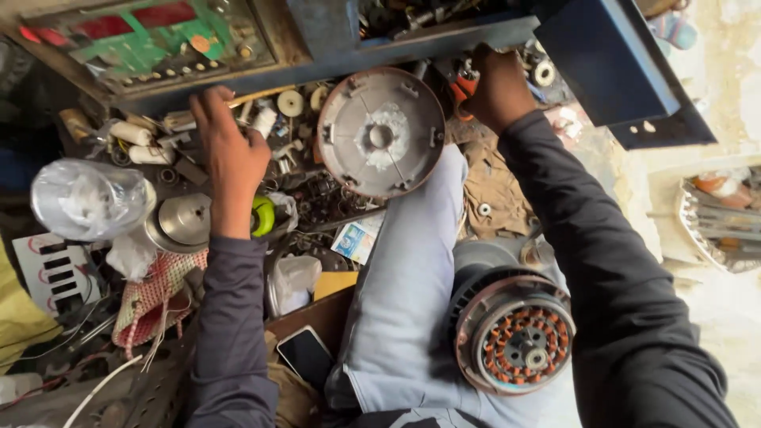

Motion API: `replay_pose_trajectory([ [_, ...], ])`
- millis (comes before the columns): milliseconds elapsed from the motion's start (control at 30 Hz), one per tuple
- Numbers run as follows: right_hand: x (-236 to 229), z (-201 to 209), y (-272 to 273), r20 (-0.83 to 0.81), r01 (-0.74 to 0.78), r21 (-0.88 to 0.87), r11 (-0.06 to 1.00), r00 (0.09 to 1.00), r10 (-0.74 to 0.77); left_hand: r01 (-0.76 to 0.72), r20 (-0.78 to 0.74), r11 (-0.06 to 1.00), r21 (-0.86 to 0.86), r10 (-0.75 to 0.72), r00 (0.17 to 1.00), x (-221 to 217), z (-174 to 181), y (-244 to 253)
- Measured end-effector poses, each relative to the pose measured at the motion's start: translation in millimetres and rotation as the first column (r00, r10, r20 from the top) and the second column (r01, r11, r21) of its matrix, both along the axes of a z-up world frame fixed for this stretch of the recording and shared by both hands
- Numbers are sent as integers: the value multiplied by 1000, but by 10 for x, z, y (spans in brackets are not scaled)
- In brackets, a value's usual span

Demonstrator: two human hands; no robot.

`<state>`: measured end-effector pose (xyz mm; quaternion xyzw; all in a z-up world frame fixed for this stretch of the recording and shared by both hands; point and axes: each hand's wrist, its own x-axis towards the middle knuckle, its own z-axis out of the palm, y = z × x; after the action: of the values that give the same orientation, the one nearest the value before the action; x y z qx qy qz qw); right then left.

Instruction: The person sits on the floor with a ceiling fan motor on their lap, fits the rotor into the wound stator, taps the bearing with a mallet, cuts a wire with scissors, and presses the reddish-brown cover onto the motor housing, hammering it into place and holding the assembled motor.

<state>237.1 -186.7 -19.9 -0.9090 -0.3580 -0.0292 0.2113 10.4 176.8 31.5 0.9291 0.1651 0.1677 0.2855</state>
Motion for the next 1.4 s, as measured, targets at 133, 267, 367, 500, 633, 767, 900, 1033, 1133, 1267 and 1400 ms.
replay_pose_trajectory([
  [133,-60,217,37,-133,77,45,996,989,-71,9,213,868,-496,112,971,-205,12,42],
  [267,-721,1338,186,-319,38,203,978,947,30,179,253,274,-945,266,930,-438,464,-653],
  [367,-1302,1875,122,-413,-36,405,914,884,218,321,311,-15,-947,202,929,-568,710,-1319],
  [500,-1907,2329,-146,-447,-11,411,912,869,212,332,297,-263,-906,166,941,-619,947,-2090],
  [633,-2371,2383,-484,-459,107,414,904,882,105,330,288,-565,-757,165,943,-669,1040,-2559],
  [767,-2793,2244,-656,-407,228,428,874,912,-38,167,194,-673,-721,36,980,-809,1196,-2848],
  [900,-3059,2136,-712,-298,310,507,804,939,-174,276,300,-598,-753,61,952,-895,1164,-3104],
  [1033,-3220,1814,-873,-505,459,597,658,852,-136,255,301,-587,-768,20,953,-1057,953,-3193],
  [1133,-3194,1807,-1127,-791,695,611,380,557,253,353,333,-241,-904,119,935,-1115,765,-3078],
  [1267,-3259,1977,-1204,-768,803,539,257,343,541,302,316,116,-946,139,938,-1471,1071,-2918],
  [1400,-3377,2032,-1127,-711,850,485,207,246,659,512,464,607,-608,-251,849,-1686,1328,-2921],
])
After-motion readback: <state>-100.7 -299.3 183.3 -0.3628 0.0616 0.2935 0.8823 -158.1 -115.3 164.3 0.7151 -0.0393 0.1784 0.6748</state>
